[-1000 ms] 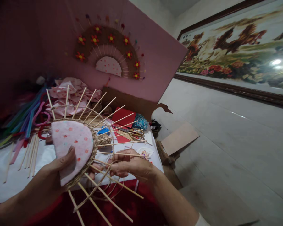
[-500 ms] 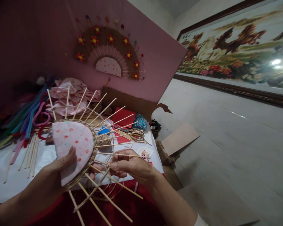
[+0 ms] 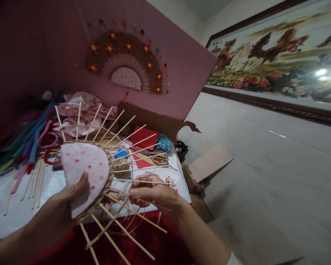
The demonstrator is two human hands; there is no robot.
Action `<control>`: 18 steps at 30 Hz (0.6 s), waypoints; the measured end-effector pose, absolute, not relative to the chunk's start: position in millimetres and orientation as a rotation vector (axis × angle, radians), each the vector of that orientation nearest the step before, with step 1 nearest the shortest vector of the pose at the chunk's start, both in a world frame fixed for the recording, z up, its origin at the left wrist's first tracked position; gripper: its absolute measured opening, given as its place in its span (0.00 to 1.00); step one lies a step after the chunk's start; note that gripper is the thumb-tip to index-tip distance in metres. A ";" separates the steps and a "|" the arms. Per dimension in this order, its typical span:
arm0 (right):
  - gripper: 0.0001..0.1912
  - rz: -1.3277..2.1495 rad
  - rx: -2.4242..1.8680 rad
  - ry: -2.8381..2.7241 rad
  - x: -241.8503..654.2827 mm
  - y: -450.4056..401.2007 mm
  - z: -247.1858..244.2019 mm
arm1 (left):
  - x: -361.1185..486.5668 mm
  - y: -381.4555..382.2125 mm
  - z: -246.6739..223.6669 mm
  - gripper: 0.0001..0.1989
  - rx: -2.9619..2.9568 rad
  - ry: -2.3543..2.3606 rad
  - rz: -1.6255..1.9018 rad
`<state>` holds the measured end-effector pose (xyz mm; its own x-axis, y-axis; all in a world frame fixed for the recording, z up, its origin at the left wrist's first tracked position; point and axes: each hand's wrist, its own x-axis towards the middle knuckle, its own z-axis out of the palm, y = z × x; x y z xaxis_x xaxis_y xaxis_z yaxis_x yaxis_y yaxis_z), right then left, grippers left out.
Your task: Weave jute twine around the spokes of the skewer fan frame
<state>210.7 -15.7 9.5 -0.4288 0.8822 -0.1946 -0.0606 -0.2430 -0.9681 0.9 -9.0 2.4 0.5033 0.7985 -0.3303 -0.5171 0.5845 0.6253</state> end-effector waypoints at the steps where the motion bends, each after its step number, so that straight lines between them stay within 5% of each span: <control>1: 0.04 1.751 -1.046 -1.310 209.8 -15.5 9.5 | 0.8 -8.6 1.1 0.14 0.489 0.640 0.829; 18: 0.09 1.772 -0.961 -1.350 219.0 -14.0 10.0 | 1.9 -10.8 10.4 0.13 0.497 0.665 0.807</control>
<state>219.0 -14.0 10.0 -0.4798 0.8656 -0.1432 -0.0917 -0.2118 -0.9730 1.9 -10.8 10.4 0.5113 0.7863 -0.3468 -0.4908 0.5985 0.6332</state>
